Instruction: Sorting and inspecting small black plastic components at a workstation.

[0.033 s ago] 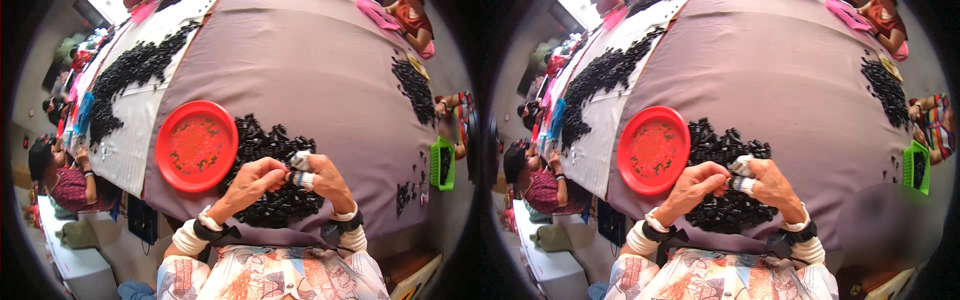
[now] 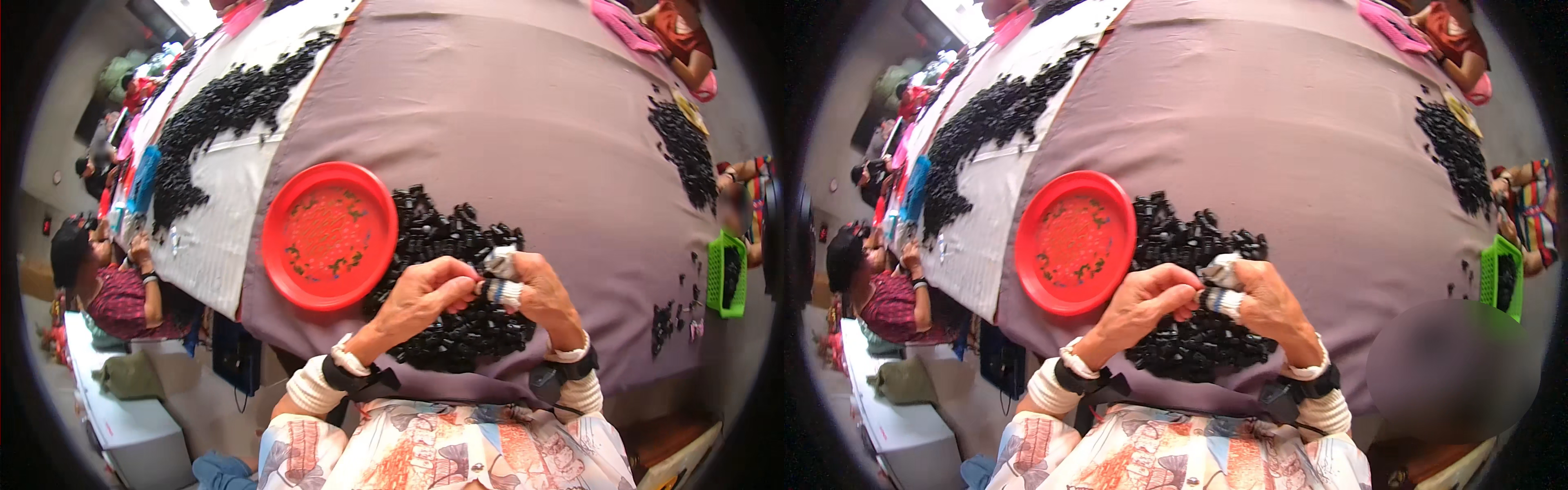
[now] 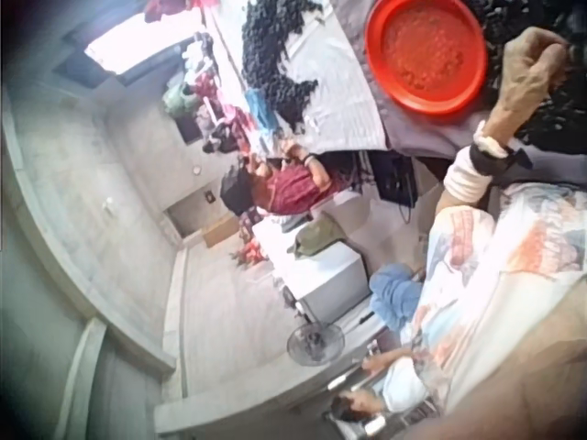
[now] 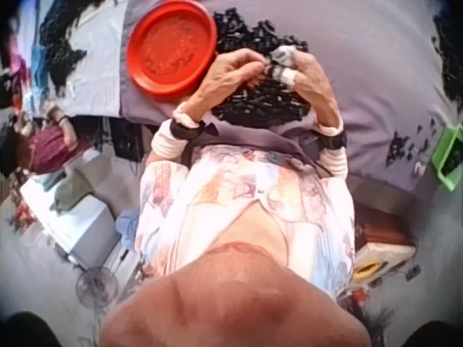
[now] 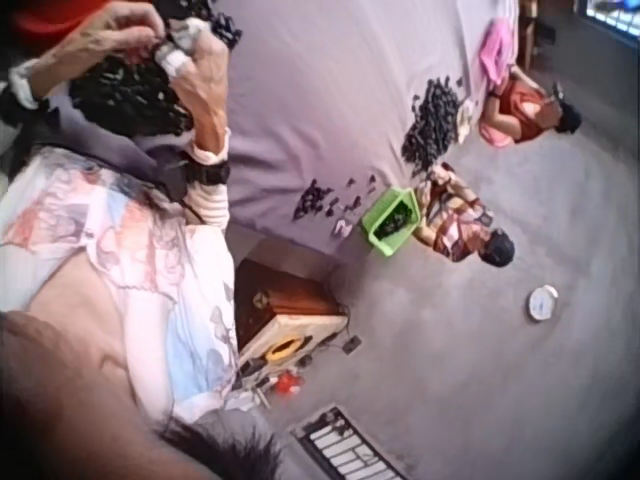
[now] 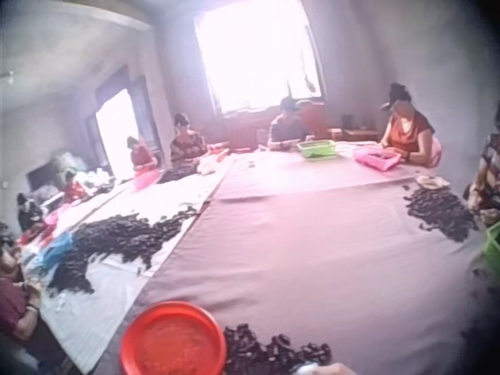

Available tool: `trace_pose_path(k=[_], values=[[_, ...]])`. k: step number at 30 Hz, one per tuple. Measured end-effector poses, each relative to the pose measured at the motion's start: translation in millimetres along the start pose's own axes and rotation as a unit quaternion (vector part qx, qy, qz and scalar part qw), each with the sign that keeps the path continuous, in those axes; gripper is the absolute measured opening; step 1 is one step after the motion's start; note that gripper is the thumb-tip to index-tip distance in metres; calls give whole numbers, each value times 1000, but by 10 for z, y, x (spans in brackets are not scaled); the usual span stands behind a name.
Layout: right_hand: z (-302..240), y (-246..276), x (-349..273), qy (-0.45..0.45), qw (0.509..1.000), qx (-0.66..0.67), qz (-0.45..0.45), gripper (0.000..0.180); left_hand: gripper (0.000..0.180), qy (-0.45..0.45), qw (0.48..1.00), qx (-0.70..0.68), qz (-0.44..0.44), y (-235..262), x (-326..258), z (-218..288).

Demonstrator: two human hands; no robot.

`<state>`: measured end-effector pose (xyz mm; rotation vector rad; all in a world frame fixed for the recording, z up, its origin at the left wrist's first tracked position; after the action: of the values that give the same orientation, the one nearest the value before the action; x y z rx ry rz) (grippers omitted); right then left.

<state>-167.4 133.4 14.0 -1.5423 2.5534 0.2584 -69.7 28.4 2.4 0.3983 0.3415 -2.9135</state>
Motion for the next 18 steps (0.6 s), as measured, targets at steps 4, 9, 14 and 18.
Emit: trace_pose_path(k=[4, 9, 14, 18], values=[[44, 15, -23, -41, 997, 66, 24, 19, 20, -4, 999, -43, -26, -16, 11, -58], [-20, -33, 10, -41, 992, 119, 3, 11, 21, -23, 996, -81, -6, 74, 11, -49], [13, -124, 12, -39, 993, 115, 5, 8, 21, -34, 995, -98, 12, 68, -21, -47], [1, -142, 5, -45, 995, 90, 4, 8, 22, -30, 992, -122, 17, 94, -3, -107]])
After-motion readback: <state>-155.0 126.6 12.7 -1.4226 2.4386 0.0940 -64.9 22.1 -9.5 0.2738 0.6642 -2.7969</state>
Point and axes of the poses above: each hand's wrist, its own x-axis towards the middle knuckle, its own y-axis out of the back of the hand, z = x × y, the point moved 6 cm from there along x, towards the middle knuckle, and after that the axes turned 4 degrees about x, right-handed, at the moved point
